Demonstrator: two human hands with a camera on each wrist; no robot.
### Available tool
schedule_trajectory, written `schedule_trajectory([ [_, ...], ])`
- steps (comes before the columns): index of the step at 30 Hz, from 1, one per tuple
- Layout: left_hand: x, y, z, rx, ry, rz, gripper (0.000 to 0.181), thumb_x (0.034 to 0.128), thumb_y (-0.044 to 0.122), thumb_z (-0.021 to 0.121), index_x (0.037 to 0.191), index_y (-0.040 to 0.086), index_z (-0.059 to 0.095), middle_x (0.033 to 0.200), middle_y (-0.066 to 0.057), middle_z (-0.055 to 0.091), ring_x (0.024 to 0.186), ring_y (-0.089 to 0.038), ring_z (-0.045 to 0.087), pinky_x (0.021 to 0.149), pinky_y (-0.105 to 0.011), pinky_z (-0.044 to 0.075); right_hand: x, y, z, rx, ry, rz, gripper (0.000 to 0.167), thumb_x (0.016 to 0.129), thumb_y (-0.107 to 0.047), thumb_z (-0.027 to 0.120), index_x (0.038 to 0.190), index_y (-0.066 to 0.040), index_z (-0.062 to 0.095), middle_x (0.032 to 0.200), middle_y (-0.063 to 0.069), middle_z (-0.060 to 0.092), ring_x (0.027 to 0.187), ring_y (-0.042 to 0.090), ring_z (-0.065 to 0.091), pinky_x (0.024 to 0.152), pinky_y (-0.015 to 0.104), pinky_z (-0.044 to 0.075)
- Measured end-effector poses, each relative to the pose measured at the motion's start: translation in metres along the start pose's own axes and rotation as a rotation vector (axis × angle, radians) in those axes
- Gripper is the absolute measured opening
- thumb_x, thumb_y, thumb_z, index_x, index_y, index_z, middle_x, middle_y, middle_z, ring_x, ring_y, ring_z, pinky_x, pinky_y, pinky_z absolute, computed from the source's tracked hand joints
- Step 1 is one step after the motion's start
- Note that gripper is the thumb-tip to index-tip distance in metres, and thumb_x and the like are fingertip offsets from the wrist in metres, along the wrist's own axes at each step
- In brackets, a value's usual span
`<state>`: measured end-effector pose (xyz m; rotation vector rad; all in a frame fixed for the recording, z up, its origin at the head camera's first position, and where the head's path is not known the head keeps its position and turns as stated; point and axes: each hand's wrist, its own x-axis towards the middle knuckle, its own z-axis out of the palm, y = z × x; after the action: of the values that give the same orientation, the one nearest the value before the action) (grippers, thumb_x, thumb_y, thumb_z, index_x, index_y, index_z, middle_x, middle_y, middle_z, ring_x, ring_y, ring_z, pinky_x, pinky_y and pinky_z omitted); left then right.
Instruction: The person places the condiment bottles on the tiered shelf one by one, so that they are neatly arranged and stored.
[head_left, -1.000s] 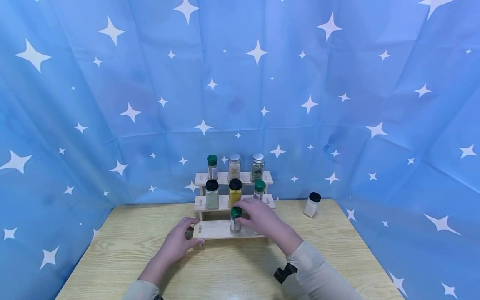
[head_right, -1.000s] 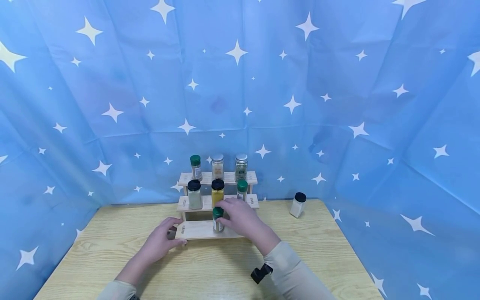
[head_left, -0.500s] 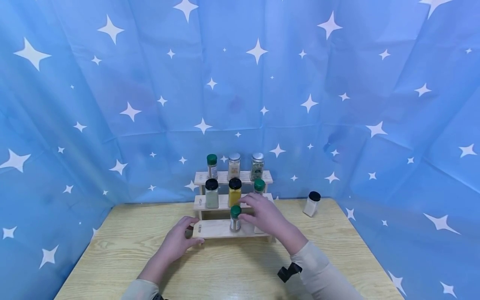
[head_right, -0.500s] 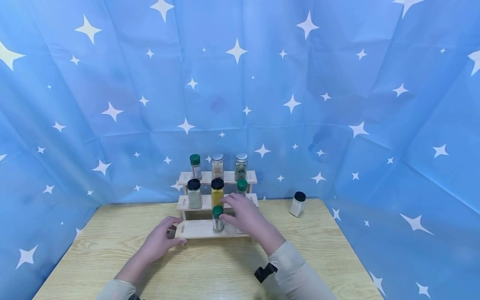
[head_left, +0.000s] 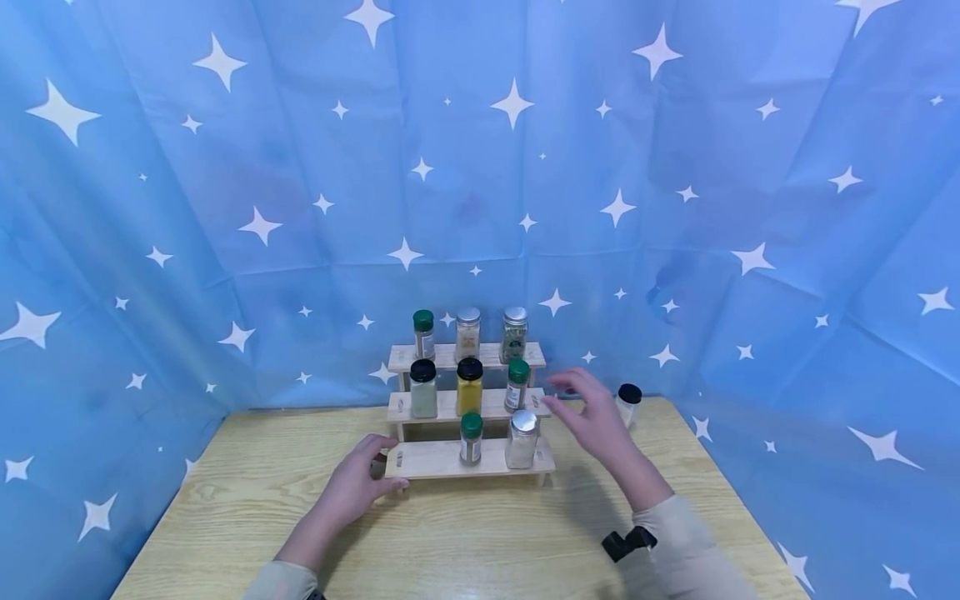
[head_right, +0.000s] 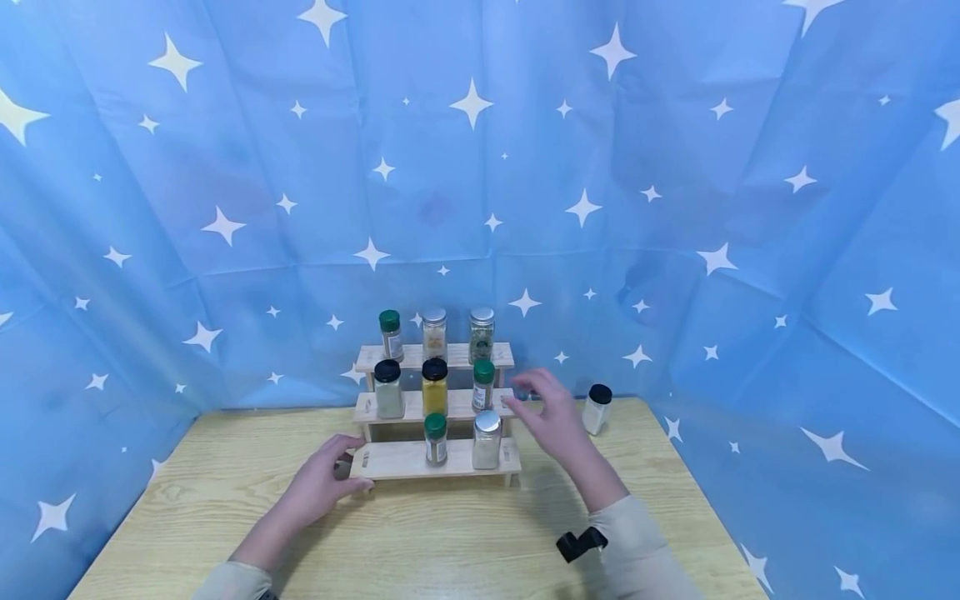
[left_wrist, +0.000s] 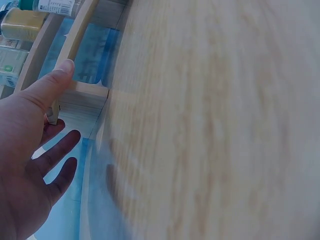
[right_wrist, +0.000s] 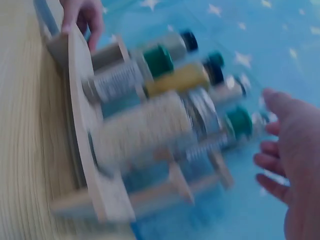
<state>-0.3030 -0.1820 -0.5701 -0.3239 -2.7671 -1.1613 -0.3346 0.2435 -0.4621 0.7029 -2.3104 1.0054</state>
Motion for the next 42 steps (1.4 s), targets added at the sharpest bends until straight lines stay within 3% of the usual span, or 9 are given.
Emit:
schedule_trajectory([
  [3, 0.0, -0.001, 0.001, -0.001, -0.004, 0.001, 0.07, 0.0838, 0.03, 0.099, 0.144, 0.013, 0.068, 0.14, 0.001, 0.066, 0.121, -0.024, 0.069, 0.104, -0.052, 0.06, -0.008, 0.025, -0.013, -0.031, 0.117, 0.015, 0.03, 0.099, -0.009, 0.085, 0.127, -0.007, 0.075, 0.122, 0.007, 0.073, 0.109, 0.028, 0.071, 0.094, 0.024, 0.058],
  [5, 0.0, -0.001, 0.002, -0.004, -0.005, 0.001, 0.07, 0.0838, 0.029, 0.099, 0.144, 0.013, 0.068, 0.14, 0.001, 0.066, 0.12, -0.024, 0.069, 0.103, -0.052, 0.06, -0.014, 0.043, -0.02, -0.054, 0.175, 0.04, 0.031, 0.098, -0.005, 0.085, 0.128, -0.003, 0.074, 0.122, 0.012, 0.072, 0.109, 0.031, 0.07, 0.095, 0.03, 0.059],
  [7, 0.0, -0.001, 0.002, -0.008, -0.005, 0.003, 0.07, 0.0841, 0.028, 0.099, 0.144, 0.013, 0.068, 0.14, 0.0, 0.066, 0.12, -0.024, 0.069, 0.103, -0.052, 0.06, -0.021, 0.062, -0.025, -0.074, 0.208, 0.088, 0.034, 0.099, -0.005, 0.084, 0.131, -0.001, 0.072, 0.125, 0.016, 0.069, 0.111, 0.035, 0.067, 0.097, 0.043, 0.058],
  [11, 0.0, -0.001, 0.002, -0.01, 0.005, 0.011, 0.07, 0.0836, 0.027, 0.1, 0.145, 0.012, 0.068, 0.141, -0.001, 0.067, 0.119, -0.024, 0.069, 0.104, -0.052, 0.06, -0.036, 0.097, -0.031, -0.128, 0.202, 0.221, 0.045, 0.103, -0.012, 0.081, 0.143, 0.002, 0.064, 0.136, 0.023, 0.06, 0.123, 0.045, 0.06, 0.102, 0.064, 0.052],
  [17, -0.001, -0.004, 0.003, -0.01, 0.0, 0.017, 0.072, 0.0832, 0.029, 0.1, 0.145, 0.012, 0.068, 0.142, -0.001, 0.066, 0.119, -0.023, 0.069, 0.104, -0.051, 0.06, -0.055, 0.132, -0.032, -0.164, 0.17, 0.368, 0.058, 0.105, -0.018, 0.08, 0.152, 0.003, 0.055, 0.15, 0.03, 0.048, 0.138, 0.053, 0.049, 0.11, 0.072, 0.044],
  [26, -0.002, -0.003, 0.001, -0.003, 0.013, 0.027, 0.072, 0.0829, 0.029, 0.1, 0.145, 0.012, 0.068, 0.141, 0.0, 0.067, 0.117, -0.023, 0.07, 0.102, -0.051, 0.06, -0.055, 0.151, -0.028, -0.084, 0.168, 0.47, 0.067, 0.108, -0.024, 0.077, 0.161, 0.002, 0.046, 0.154, 0.032, 0.043, 0.141, 0.053, 0.046, 0.111, 0.071, 0.044],
  [34, -0.003, 0.001, -0.001, -0.002, 0.005, 0.024, 0.069, 0.0839, 0.03, 0.099, 0.143, 0.011, 0.069, 0.14, -0.001, 0.066, 0.117, -0.024, 0.07, 0.1, -0.051, 0.061, -0.056, 0.166, -0.021, 0.012, 0.135, 0.515, 0.071, 0.107, -0.01, 0.075, 0.166, 0.002, 0.038, 0.156, 0.034, 0.048, 0.138, 0.052, 0.051, 0.111, 0.066, 0.05],
  [39, -0.003, 0.001, -0.001, 0.002, 0.003, 0.022, 0.068, 0.0838, 0.029, 0.099, 0.143, 0.012, 0.069, 0.14, -0.001, 0.066, 0.117, -0.024, 0.07, 0.099, -0.05, 0.061, -0.059, 0.165, -0.019, 0.018, 0.134, 0.556, 0.066, 0.11, -0.016, 0.072, 0.166, -0.003, 0.04, 0.155, 0.029, 0.052, 0.136, 0.048, 0.053, 0.107, 0.062, 0.05],
  [42, -0.002, 0.0, -0.001, 0.005, 0.005, 0.021, 0.069, 0.0838, 0.029, 0.099, 0.144, 0.012, 0.069, 0.14, 0.0, 0.066, 0.117, -0.023, 0.07, 0.1, -0.05, 0.06, -0.058, 0.16, -0.02, 0.021, 0.141, 0.566, 0.065, 0.11, -0.019, 0.074, 0.166, -0.005, 0.043, 0.152, 0.027, 0.055, 0.133, 0.045, 0.055, 0.103, 0.053, 0.052],
])
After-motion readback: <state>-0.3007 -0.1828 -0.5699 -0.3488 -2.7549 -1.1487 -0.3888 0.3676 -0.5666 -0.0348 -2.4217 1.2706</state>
